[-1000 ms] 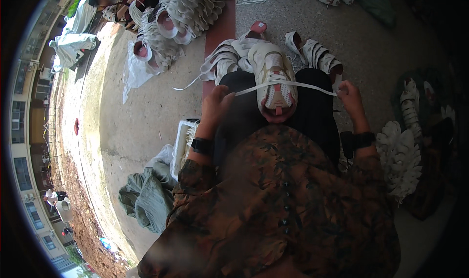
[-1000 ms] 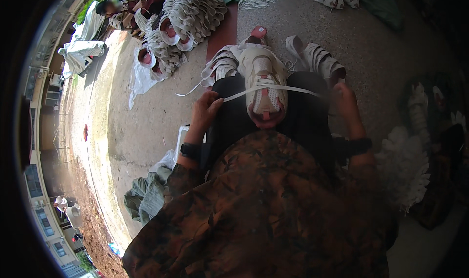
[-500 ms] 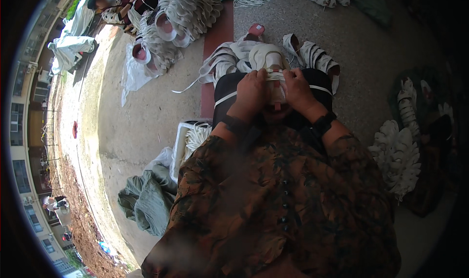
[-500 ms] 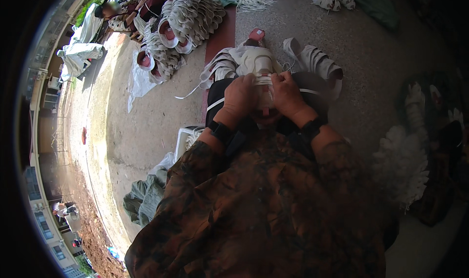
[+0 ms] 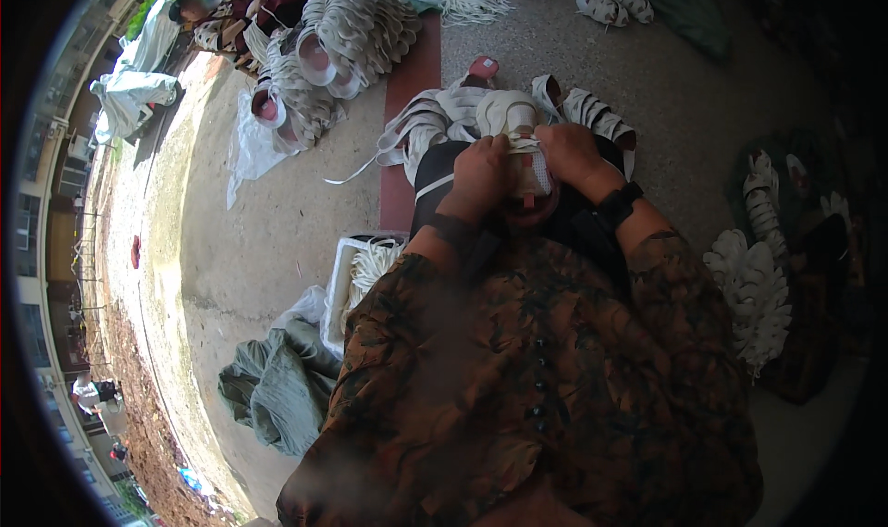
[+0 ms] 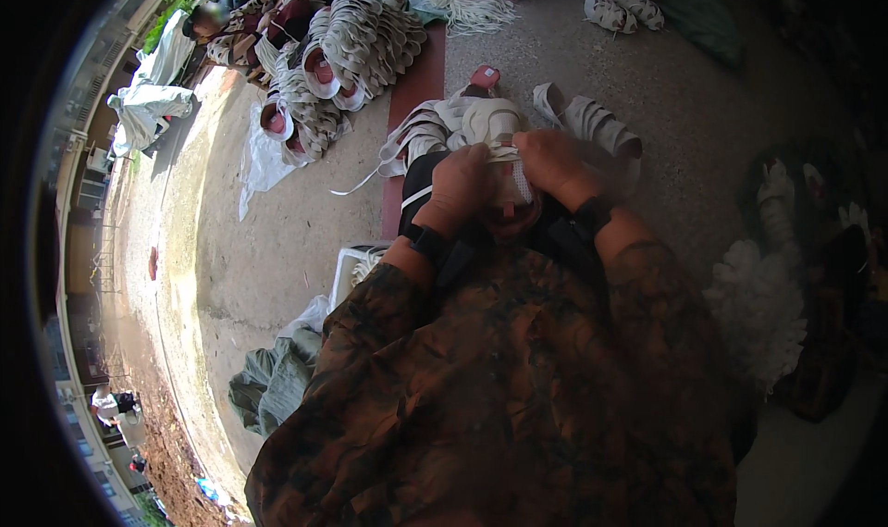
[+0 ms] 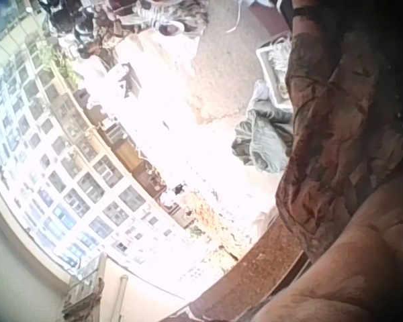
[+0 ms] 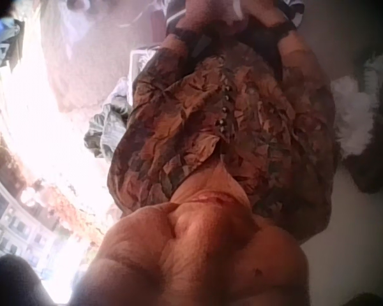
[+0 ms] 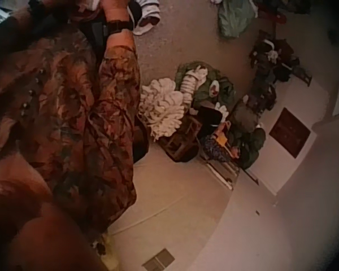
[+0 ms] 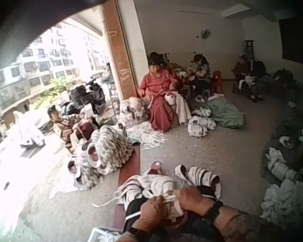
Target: The person sits on the ground and threads white shoelaces through the eyelets of a white shoe held on their lap. They pull the laces tight, adjust the fit, and continue lacing the shoe one at a time.
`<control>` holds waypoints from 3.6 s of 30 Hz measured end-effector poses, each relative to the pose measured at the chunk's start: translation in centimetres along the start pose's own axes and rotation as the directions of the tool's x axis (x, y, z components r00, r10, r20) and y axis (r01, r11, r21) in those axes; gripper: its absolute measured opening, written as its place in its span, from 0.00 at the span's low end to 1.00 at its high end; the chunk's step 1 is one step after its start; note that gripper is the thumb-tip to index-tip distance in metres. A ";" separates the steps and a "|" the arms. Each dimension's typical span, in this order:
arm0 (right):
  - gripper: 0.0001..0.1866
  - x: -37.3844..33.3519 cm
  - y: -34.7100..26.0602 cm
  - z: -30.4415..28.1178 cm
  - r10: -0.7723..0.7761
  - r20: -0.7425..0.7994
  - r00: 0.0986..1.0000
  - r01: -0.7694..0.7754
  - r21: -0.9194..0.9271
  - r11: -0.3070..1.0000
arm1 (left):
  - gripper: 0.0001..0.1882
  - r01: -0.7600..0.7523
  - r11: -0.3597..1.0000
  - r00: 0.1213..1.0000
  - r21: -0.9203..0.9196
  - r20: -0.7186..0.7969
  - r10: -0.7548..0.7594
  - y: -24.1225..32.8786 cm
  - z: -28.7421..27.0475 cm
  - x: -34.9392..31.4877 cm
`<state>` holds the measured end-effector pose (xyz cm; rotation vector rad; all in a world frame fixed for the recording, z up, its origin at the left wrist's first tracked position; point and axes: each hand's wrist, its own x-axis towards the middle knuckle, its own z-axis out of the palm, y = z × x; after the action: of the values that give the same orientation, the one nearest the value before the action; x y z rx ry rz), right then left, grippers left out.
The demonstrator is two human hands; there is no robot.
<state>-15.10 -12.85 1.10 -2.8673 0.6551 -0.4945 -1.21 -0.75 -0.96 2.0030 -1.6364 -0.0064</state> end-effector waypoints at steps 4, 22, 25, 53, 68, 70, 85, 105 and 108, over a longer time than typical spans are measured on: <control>0.03 -1.0 0.2 -0.4 -0.098 -0.004 0.995 0.098 -0.009 0.995 | 0.14 -0.009 1.000 1.000 -0.015 -0.019 0.009 -0.2 -0.4 -0.4; 0.04 -10.0 7.5 -2.2 0.159 -0.204 0.966 -0.105 0.250 0.962 | 0.05 0.186 0.822 0.974 -0.538 -0.008 -0.225 -13.4 -4.3 -8.9; 0.03 -15.6 12.0 -2.9 0.457 -0.128 0.880 -0.394 0.338 0.855 | 0.05 0.388 0.613 0.887 -0.688 0.097 -0.452 -16.2 -6.4 -12.6; 0.06 -26.1 15.2 -1.0 0.592 0.568 0.572 -0.792 0.570 0.218 | 0.14 0.659 0.699 0.589 0.280 0.387 -0.710 -22.2 -6.5 -34.4; 0.09 -2.2 1.7 3.5 0.471 0.034 0.882 -0.198 0.932 0.303 | 0.15 0.758 0.626 0.482 0.182 0.491 -0.726 -20.8 -3.7 -35.4; 0.09 -2.3 1.6 3.9 0.473 0.002 0.881 -0.219 0.888 0.404 | 0.14 0.809 0.573 0.447 0.127 0.500 -0.742 -20.3 -3.5 -36.0; 0.03 -0.8 -0.2 3.3 0.333 -0.053 0.942 -0.308 0.268 0.913 | 0.06 0.783 -0.121 0.398 -0.610 0.641 -0.657 -18.1 -4.6 -29.0; 0.05 -3.4 -3.2 2.1 0.267 -0.198 0.943 -0.243 0.140 0.960 | 0.08 0.433 0.358 0.878 -0.827 0.298 -0.374 -0.4 -2.3 -0.4; 0.04 -3.7 -2.7 2.2 0.264 -0.243 0.933 -0.234 0.147 0.961 | 0.07 0.415 0.416 0.877 -0.809 0.236 -0.418 -1.0 -1.6 0.0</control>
<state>-16.37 -8.59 -1.37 -2.5817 0.9827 -0.8462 0.20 0.00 0.02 1.5035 -0.7594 -0.8414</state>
